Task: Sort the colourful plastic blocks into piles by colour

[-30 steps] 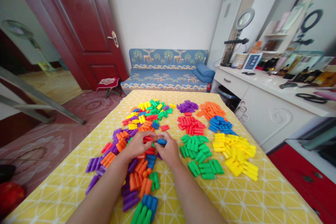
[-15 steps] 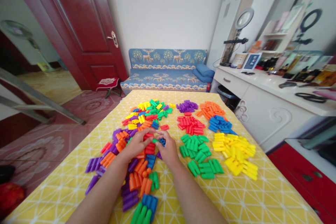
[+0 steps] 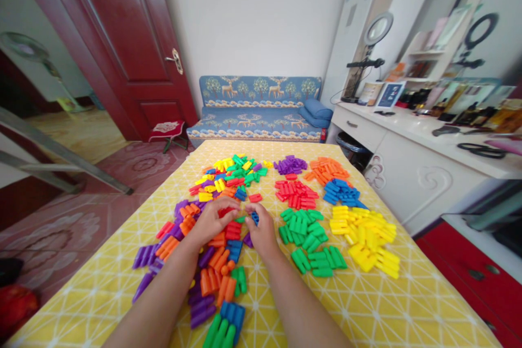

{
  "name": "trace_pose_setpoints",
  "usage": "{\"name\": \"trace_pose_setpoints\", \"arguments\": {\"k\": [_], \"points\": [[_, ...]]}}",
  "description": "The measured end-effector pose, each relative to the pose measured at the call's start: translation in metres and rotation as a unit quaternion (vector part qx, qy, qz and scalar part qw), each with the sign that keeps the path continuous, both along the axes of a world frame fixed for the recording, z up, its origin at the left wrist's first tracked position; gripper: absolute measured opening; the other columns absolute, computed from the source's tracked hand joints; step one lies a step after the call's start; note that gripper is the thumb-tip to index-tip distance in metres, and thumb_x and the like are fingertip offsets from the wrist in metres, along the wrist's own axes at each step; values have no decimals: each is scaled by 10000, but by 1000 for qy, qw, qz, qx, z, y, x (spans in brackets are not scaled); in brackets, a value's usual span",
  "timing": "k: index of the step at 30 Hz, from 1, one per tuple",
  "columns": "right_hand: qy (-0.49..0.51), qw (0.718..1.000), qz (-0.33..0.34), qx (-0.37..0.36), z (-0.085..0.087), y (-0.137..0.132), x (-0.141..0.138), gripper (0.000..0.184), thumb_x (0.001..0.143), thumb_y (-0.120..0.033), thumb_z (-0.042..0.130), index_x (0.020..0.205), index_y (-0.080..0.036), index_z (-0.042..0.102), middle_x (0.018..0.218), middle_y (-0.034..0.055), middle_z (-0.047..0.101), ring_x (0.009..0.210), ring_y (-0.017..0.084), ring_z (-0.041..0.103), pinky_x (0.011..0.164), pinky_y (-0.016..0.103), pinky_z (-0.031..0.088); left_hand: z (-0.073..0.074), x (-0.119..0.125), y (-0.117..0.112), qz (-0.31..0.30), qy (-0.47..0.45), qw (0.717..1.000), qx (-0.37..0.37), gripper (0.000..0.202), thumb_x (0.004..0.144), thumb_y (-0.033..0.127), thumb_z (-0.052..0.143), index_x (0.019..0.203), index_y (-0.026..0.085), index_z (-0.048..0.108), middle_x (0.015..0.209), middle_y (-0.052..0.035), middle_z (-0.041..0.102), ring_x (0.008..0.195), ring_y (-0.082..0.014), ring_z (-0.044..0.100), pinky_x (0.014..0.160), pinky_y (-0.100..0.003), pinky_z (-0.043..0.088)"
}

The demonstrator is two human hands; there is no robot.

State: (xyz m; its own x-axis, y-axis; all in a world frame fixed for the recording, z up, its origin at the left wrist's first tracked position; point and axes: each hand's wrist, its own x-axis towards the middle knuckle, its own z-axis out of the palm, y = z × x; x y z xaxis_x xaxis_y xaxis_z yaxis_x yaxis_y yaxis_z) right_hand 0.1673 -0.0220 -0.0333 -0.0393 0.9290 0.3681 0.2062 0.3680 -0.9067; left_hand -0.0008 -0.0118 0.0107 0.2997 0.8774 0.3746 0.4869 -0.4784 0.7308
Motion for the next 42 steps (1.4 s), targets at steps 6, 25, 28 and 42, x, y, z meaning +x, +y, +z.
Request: {"name": "trace_pose_setpoints", "arguments": {"k": [6,25,28,42], "points": [[-32,999,37,19,0,-1,-1,463,710,-80,448,1141,-223,543,1136,51,602,1092,185,554,994,380,412,-5,0,0,25,52,998,9,186,785,280,632,925,198,724,950,-58,732,910,-202,658,879,-314,482],[-1,995,77,57,11,-16,-4,574,931,-401,457,1459,-309,254,1558,28,181,1425,209,198,1152,431,238,0,2,-1,-45,-30,998,-23,198,796,226,630,968,191,720,955,-73,723,931,-209,649,922,-355,479],[41,995,80,29,13,-14,-2,489,957,-449,372,1413,-271,371,1424,57,446,1313,193,417,1101,389,338,-2,0,0,-16,-76,996,-32,217,800,205,609,997,177,695,988,-65,715,947,-201,646,911,-333,488],[42,998,47,-3,14,-10,-4,416,759,-367,687,1146,-223,637,1030,40,679,875,187,625,805,329,514,-1,-1,1,-7,-93,995,-23,341,760,76,506,1023,183,694,1028,-49,700,984,-183,632,924,-310,479]]}}
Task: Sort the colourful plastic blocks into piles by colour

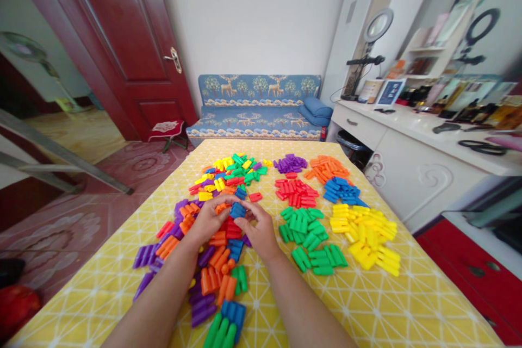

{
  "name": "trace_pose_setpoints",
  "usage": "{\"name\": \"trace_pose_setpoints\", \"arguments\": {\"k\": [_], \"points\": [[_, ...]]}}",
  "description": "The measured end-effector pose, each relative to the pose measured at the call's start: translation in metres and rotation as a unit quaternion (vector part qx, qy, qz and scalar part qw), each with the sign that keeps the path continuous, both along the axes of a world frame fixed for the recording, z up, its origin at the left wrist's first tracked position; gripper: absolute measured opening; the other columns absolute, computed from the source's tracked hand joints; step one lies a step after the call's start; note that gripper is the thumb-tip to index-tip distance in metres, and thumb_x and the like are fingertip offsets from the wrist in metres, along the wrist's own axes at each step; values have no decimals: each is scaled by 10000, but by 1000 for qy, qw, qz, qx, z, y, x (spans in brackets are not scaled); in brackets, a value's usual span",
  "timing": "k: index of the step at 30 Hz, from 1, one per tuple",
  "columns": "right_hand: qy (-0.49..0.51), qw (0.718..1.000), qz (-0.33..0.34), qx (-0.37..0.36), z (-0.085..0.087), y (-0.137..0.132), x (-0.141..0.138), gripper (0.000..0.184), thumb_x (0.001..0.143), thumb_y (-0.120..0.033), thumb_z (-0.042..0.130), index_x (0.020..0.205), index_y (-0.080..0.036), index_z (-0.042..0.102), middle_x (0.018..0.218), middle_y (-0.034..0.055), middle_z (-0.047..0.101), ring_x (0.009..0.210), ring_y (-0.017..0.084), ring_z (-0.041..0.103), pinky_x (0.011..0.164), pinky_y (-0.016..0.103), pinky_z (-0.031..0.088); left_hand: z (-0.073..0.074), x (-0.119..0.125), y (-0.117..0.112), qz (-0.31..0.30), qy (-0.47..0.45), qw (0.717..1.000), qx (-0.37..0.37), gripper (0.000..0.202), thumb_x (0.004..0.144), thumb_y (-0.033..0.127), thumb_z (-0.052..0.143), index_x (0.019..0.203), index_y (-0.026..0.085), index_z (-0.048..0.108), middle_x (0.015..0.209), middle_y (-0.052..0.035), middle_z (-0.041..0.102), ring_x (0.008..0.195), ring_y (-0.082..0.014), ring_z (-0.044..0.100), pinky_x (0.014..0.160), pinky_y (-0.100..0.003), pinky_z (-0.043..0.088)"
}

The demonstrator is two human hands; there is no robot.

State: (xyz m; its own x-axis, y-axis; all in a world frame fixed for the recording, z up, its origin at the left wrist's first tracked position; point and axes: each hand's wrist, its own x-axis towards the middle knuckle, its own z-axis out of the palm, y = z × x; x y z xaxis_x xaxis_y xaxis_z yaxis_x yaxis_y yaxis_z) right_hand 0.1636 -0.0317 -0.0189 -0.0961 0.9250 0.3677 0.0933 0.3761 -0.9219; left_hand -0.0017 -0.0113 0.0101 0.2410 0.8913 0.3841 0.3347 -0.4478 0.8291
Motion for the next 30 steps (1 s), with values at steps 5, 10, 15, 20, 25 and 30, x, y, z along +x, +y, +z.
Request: {"name": "trace_pose_setpoints", "arguments": {"k": [5,10,15,20,25,30], "points": [[-5,1000,-2,2,4,-2,0,389,760,-318,673,1139,-235,641,1097,43,672,947,203,629,832,337,503,1,1,0,1,-21,1000,-18,267,776,117,558,1000,172,693,994,-59,709,943,-186,645,894,-311,495],[-16,1000,-1,5,4,-4,2,400,791,-353,641,1168,-220,620,1066,39,680,917,192,621,826,327,492,-2,1,1,16,-17,1000,-10,287,763,91,547,991,177,697,953,-52,715,891,-178,653,852,-299,508],[-25,1000,2,-18,2,-4,1,396,792,-321,631,1170,-212,593,1020,34,682,882,182,620,794,314,492,-5,1,3,23,-5,1000,3,339,738,59,528,1008,175,698,955,-50,718,885,-174,652,850,-294,509],[-47,999,-24,2,-1,-2,-1,410,709,-242,688,1105,-206,589,1015,29,668,881,177,606,801,312,478,-5,2,3,30,29,999,17,343,733,54,523,1001,173,701,904,-42,718,849,-163,653,824,-279,514],[-16,993,-115,-9,-3,4,0,374,694,-263,690,1045,-192,582,968,37,671,865,186,608,744,304,475,-4,1,1,80,158,984,17,302,735,196,628,1029,204,697,890,-34,720,817,-179,656,780,-290,512],[35,986,-160,-25,-5,7,3,395,714,-317,686,1066,-185,563,933,42,666,808,175,601,653,279,479,-2,3,-2,61,289,954,47,307,676,256,676,979,242,716,1027,-35,696,949,-217,626,853,-311,477]]}}
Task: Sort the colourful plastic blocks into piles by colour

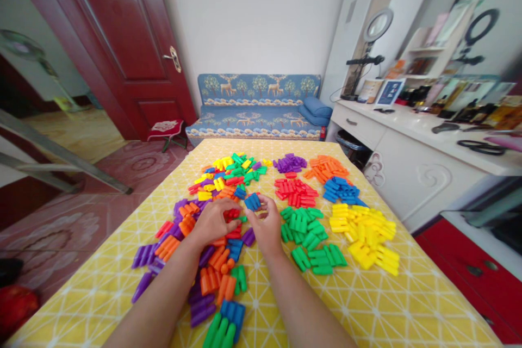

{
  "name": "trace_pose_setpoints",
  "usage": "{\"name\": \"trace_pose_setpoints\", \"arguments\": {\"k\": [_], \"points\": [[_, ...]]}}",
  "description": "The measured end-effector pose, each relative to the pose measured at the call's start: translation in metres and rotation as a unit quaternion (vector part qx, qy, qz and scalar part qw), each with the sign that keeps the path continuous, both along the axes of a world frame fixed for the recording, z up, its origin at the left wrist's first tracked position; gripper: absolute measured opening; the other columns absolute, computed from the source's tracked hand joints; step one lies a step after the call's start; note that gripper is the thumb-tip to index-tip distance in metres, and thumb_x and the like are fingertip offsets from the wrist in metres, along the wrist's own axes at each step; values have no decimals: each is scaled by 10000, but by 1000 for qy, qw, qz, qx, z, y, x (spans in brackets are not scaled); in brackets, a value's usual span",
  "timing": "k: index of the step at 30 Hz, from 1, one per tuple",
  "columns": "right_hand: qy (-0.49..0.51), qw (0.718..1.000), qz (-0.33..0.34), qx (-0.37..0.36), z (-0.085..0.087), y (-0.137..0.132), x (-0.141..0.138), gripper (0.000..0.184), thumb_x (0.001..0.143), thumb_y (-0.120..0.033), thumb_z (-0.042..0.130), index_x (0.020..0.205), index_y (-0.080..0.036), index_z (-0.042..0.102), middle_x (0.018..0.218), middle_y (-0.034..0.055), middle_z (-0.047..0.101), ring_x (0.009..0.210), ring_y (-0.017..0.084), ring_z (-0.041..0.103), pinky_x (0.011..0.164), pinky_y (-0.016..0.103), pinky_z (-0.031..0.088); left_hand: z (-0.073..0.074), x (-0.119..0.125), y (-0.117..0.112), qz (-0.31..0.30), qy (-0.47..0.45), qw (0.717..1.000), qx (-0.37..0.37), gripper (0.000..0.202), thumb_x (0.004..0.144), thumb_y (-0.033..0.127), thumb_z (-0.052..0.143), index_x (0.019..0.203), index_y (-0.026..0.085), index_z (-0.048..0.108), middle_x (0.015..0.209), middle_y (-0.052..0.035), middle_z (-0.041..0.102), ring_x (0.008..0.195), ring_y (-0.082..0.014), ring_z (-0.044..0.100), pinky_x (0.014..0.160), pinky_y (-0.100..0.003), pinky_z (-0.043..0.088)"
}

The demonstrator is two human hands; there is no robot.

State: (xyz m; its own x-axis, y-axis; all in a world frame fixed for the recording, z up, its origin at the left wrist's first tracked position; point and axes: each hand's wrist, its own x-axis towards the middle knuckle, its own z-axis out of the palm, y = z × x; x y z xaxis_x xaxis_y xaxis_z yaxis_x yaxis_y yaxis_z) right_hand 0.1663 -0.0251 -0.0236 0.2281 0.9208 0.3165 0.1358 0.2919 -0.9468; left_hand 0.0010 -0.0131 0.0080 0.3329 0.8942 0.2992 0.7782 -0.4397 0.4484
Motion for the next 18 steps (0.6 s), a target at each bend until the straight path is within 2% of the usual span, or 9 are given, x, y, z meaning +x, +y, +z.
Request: {"name": "trace_pose_setpoints", "arguments": {"k": [6,13,18], "points": [[-2,1000,16,4,1,-1,-2,398,713,-300,683,1076,-183,570,942,49,670,795,168,607,611,262,479,5,8,-4,37,88,995,-33,418,661,267,647,1074,301,691,1108,-16,667,1025,-255,589,850,-351,436],[-8,1000,17,-3,3,-1,-3,415,698,-284,686,1081,-175,571,917,49,666,781,165,604,593,252,478,13,21,-10,83,137,986,-48,264,721,282,599,954,315,719,1025,-34,676,1015,-264,595,823,-374,413],[-13,1000,19,-1,4,-2,-4,434,697,-268,677,1106,-171,572,937,54,659,784,165,600,599,256,481,12,16,-7,79,112,989,-62,213,709,251,621,909,279,692,963,-27,703,976,-256,620,788,-343,422]]}}
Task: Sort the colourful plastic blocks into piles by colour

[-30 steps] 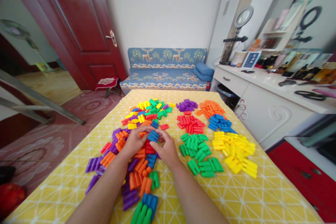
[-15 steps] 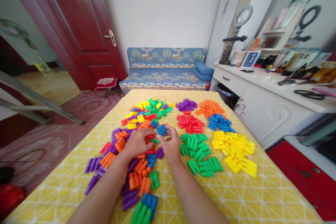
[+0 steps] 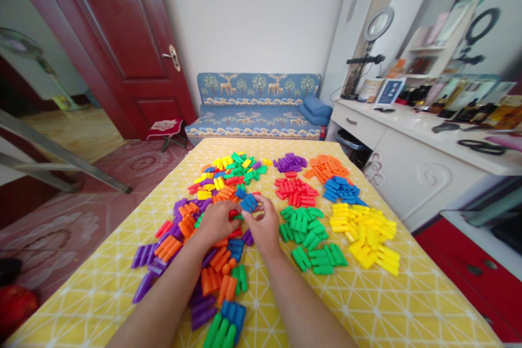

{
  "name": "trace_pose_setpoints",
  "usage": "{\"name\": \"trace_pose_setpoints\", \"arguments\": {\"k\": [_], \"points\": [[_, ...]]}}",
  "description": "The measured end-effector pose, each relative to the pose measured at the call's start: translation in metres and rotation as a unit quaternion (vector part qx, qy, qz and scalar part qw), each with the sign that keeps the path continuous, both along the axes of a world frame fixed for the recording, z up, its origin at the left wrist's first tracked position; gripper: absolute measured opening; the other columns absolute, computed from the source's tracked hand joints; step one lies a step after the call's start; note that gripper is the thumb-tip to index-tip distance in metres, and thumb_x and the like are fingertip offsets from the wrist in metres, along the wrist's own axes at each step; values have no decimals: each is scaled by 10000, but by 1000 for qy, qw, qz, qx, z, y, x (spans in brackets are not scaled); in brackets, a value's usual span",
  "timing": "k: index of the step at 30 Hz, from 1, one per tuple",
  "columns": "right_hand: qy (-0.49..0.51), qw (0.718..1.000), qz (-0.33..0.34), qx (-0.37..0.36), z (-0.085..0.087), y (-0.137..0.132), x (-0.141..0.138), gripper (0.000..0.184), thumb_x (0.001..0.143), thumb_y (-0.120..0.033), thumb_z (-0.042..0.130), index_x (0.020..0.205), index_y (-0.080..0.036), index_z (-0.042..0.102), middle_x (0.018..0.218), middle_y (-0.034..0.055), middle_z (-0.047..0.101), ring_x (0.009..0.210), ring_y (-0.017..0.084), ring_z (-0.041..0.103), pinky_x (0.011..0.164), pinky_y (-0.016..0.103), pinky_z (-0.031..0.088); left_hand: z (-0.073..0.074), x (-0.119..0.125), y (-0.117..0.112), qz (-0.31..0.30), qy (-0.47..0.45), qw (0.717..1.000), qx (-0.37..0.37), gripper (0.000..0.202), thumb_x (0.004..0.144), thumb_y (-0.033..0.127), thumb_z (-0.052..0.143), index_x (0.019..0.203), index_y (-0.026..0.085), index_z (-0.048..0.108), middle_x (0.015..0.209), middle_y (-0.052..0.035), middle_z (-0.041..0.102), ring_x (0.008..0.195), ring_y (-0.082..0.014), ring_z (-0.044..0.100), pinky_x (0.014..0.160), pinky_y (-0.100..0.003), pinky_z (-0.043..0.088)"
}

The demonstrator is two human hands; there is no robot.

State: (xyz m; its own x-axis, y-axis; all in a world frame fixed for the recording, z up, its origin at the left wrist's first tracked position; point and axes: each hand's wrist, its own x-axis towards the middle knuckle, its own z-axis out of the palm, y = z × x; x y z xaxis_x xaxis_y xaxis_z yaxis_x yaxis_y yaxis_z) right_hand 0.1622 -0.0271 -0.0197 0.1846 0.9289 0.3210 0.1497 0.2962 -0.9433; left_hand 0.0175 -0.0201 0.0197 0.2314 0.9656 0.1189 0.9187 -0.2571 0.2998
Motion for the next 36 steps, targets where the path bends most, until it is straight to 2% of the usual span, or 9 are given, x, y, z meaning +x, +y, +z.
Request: {"name": "trace_pose_setpoints", "arguments": {"k": [8,13,16,19,24,27,29,32,36], "points": [[-24,999,-25,29,2,-2,1,539,722,-275,663,1243,-206,543,1118,85,610,891,180,581,613,257,497,-13,-11,11,58,-146,987,18,133,764,206,576,894,197,602,839,-16,690,789,-167,642,684,-245,441],[1,994,-95,62,26,-2,21,620,750,-359,664,1324,-210,484,1138,98,593,950,194,578,699,292,511,-18,-13,14,56,-170,984,22,178,764,200,581,937,189,619,809,-13,682,758,-155,637,698,-246,454],[-6,980,-173,95,44,11,62,584,742,-405,669,1266,-195,517,1137,96,595,975,198,581,782,331,499,-20,-14,15,44,-173,984,22,200,778,208,578,967,199,644,803,-10,685,753,-153,637,701,-246,457],[-86,959,-247,109,51,33,129,530,711,-434,687,1160,-185,556,1100,94,616,930,199,590,797,358,483,-20,-13,15,44,-174,984,19,229,777,214,587,993,202,663,806,-12,691,761,-155,640,703,-243,461],[-248,916,-315,-6,43,58,246,462,619,-394,749,999,-173,607,931,139,654,822,242,608,726,396,444,-20,-13,16,43,-175,984,8,246,779,215,585,1007,200,676,807,-12,701,765,-150,641,708,-236,467],[-300,913,-273,-42,41,56,283,359,538,-295,807,845,-203,645,823,130,667,772,250,608,693,395,415,-21,-14,16,44,-173,984,10,255,782,227,586,1018,200,678,819,-14,705,766,-152,641,710,-241,469],[-368,903,-217,-42,42,53,295,330,556,-275,809,849,-218,669,836,126,679,754,236,612,672,378,409,-21,-14,16,43,-171,984,10,261,782,232,589,1025,203,680,820,-14,707,761,-154,642,703,-243,467],[-464,875,-134,-23,48,51,300,290,641,-211,776,924,-216,710,980,153,687,813,222,632,696,367,415,-19,-13,15,42,-165,985,15,251,781,236,596,1013,204,686,821,-14,708,757,-155,642,694,-243,460],[-465,885,-18,-21,65,55,295,231,691,-40,706,859,-190,758,1058,160,686,969,192,641,800,331,434,-17,-13,14,39,-167,985,17,244,783,246,600,1005,208,692,831,-14,710,767,-156,643,697,-245,457]]}}
